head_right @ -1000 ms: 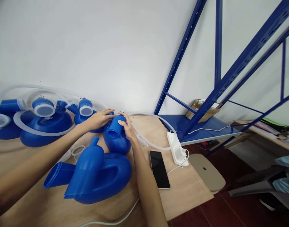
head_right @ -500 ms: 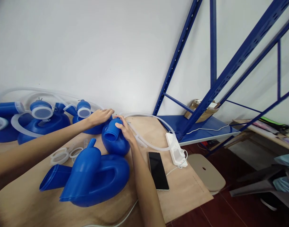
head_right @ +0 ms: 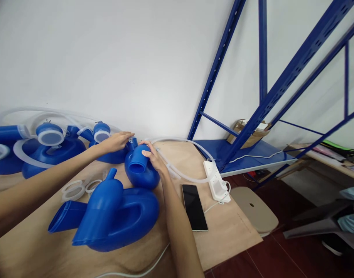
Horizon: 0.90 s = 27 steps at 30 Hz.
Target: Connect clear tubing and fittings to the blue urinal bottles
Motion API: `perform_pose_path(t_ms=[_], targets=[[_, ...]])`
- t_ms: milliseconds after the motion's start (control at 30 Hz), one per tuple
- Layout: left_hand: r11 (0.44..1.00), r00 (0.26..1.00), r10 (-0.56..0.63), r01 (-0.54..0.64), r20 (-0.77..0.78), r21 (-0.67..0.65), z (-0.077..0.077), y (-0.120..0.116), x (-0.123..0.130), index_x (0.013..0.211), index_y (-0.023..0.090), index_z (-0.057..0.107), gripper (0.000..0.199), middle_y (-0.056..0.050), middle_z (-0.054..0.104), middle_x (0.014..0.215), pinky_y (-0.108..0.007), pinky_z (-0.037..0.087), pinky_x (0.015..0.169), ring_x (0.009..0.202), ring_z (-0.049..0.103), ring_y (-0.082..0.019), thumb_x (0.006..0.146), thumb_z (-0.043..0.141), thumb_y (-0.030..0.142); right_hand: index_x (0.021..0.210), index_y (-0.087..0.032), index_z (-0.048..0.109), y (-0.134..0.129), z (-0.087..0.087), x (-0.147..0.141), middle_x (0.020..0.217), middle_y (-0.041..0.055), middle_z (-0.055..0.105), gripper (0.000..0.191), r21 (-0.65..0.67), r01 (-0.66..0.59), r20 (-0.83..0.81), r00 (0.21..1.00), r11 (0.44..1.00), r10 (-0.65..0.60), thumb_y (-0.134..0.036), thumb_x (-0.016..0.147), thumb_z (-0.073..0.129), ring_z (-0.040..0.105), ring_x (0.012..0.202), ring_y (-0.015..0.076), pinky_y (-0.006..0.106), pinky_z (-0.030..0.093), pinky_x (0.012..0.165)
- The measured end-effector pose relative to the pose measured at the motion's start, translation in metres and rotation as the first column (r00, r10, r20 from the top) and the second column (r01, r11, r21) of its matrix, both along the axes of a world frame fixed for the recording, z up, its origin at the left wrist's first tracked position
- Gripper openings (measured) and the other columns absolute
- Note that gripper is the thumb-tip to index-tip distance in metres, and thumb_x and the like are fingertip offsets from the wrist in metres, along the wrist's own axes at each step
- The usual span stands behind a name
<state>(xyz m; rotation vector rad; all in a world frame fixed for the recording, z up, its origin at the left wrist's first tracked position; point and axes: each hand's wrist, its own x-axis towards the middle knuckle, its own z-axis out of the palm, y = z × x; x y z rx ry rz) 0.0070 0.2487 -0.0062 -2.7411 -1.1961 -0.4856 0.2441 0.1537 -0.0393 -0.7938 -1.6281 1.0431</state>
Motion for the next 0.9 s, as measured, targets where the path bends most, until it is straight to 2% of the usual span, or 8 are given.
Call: perform_pose_path(t_ms=[133,267,400,500,733,900], targets=[[0.995,0.994,0.092,-0.094,0.053,0.023,-0.005,-0.008,0.012,0.139,0.01,0.062,0.056,-0.021,0.07,0.134,-0.043,0.052,0.11,0.131,0.063,-0.031,0.086,0.042,0.006,0.12,-0.027,0.062,-0.003,0.006,0.0,0.126,0.0052,0.065,0.047,0.037,-0.054,0.039,0.998,0.998,0.053,-0.057,0.084,0.058,0.06,0.121,0.0307,0.042,0.048,0.107],[0.981,0.978,0.186,-0.19,0.098,0.035,-0.012,-0.018,0.023,0.137,0.011,0.063,0.053,-0.021,0.072,0.127,-0.04,0.055,0.101,0.131,0.061,-0.032,0.088,0.043,0.006,0.113,-0.027,0.063,-0.003,0.01,0.0,0.12,0.0045,0.063,0.041,0.055,-0.11,0.043,0.993,0.992,0.108,-0.055,0.084,0.058,0.059,0.115,0.0296,0.041,0.044,0.109],[0.968,0.962,0.242,-0.247,0.124,0.032,-0.013,-0.023,0.029,0.138,0.011,0.062,0.05,-0.021,0.07,0.131,-0.039,0.057,0.092,0.129,0.063,-0.033,0.092,0.041,0.008,0.115,-0.027,0.062,0.0,0.008,0.001,0.12,0.0051,0.063,0.046,0.013,-0.144,0.043,0.989,0.99,0.143,-0.059,0.083,0.06,0.057,0.119,0.0301,0.04,0.046,0.105],[0.961,0.953,0.269,-0.275,0.137,0.022,-0.011,-0.022,0.032,0.137,0.013,0.064,0.049,-0.019,0.069,0.132,-0.038,0.056,0.093,0.127,0.064,-0.032,0.094,0.04,0.01,0.118,-0.026,0.063,0.001,0.006,0.001,0.119,0.0052,0.063,0.05,-0.008,-0.158,0.047,0.986,0.987,0.158,-0.061,0.082,0.06,0.057,0.114,0.0291,0.039,0.046,0.102],[0.947,0.937,0.32,-0.321,0.14,-0.014,-0.009,-0.015,0.04,0.134,0.017,0.066,0.044,-0.017,0.07,0.132,-0.038,0.054,0.097,0.123,0.067,-0.031,0.096,0.043,0.012,0.114,-0.025,0.064,-0.003,0.013,0.001,0.117,0.004,0.061,0.043,0.04,-0.165,0.039,0.986,0.986,0.163,-0.055,0.084,0.06,0.055,0.108,0.0267,0.037,0.04,0.103],[0.919,0.905,0.394,-0.394,0.158,-0.035,0.005,-0.001,0.033,0.14,0.011,0.06,0.051,-0.022,0.072,0.126,-0.041,0.054,0.096,0.118,0.068,-0.034,0.093,0.041,0.006,0.114,-0.024,0.064,-0.005,0.015,0.002,0.119,0.0048,0.061,0.045,0.056,-0.169,0.07,0.984,0.984,0.165,-0.057,0.083,0.06,0.055,0.111,0.0281,0.04,0.038,0.108]])
